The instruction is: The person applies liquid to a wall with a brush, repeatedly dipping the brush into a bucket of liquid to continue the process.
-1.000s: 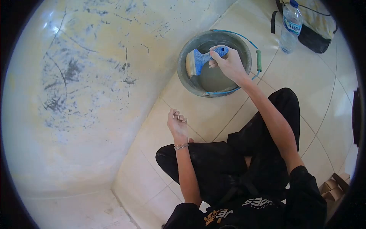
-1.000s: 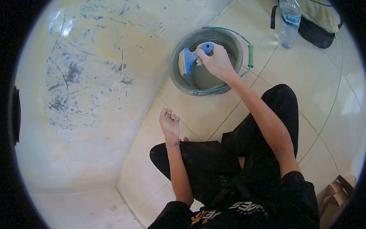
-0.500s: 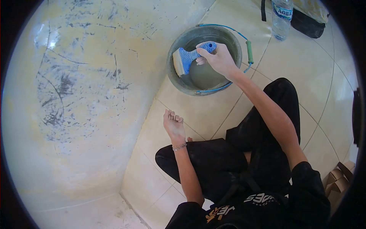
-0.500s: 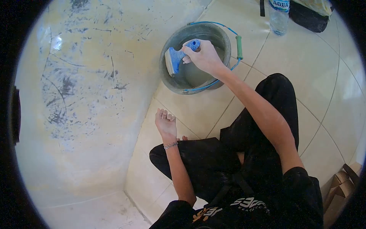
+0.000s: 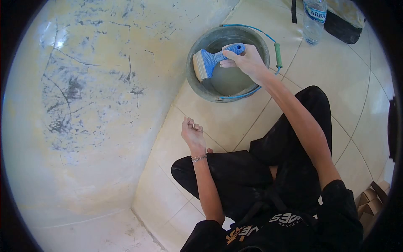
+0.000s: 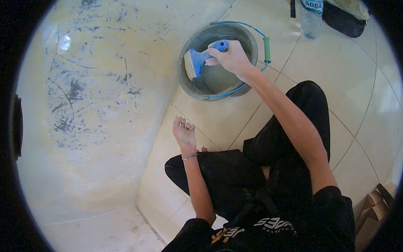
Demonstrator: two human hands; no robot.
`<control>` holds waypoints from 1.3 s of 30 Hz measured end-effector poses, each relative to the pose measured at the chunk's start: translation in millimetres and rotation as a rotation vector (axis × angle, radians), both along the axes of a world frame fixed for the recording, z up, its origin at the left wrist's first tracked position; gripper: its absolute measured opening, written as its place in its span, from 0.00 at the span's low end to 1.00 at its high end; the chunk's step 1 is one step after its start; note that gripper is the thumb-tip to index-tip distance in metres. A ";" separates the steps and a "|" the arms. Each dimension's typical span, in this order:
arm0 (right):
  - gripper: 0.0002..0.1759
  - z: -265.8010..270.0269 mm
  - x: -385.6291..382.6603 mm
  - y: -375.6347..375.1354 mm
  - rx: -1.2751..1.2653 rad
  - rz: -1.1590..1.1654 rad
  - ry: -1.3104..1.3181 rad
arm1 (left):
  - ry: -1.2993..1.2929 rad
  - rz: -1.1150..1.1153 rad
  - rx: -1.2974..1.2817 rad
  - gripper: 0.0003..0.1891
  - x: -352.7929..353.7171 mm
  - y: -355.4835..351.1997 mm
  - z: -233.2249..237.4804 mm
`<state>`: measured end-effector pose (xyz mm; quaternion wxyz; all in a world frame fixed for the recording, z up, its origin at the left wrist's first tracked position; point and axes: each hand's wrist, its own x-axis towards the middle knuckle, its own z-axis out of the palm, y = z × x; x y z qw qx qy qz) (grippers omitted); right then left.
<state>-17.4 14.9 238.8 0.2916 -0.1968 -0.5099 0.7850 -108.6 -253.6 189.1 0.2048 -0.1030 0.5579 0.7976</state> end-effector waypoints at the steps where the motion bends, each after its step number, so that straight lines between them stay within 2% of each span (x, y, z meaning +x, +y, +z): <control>1: 0.13 0.4 0.0 0.0 0.000 0.004 -0.004 | 0.057 -0.017 -0.070 0.09 1.1 1.1 -0.1; 3: 0.13 -0.4 0.4 -0.2 0.007 0.009 0.010 | 0.169 -0.050 -0.208 0.14 7.2 6.7 3.6; 6: 0.14 -0.5 0.9 0.9 0.023 0.015 0.020 | 0.343 -0.267 -0.153 0.28 19.9 21.7 15.6; 12: 0.13 1.4 2.0 -0.2 0.017 0.022 0.036 | 0.252 -0.553 0.234 0.33 28.0 34.7 13.4; 18: 0.12 3.4 1.0 -1.4 -0.002 0.026 0.029 | 0.298 -0.634 0.245 0.37 37.4 46.5 20.2; 22: 0.14 4.8 1.9 -0.6 0.001 0.071 -0.018 | 0.303 -0.631 0.246 0.38 37.7 46.8 19.7; 30: 0.13 3.7 0.4 0.8 -0.038 0.068 -0.031 | 0.344 -0.649 0.234 0.39 39.5 47.8 18.9; 36: 0.13 -0.8 -3.0 3.4 -0.058 0.048 -0.058 | 0.253 -0.592 0.371 0.38 47.2 52.7 21.0; 39: 0.13 -3.5 -4.9 4.9 -0.067 0.047 -0.058 | 0.248 -0.585 0.345 0.39 48.7 53.7 23.8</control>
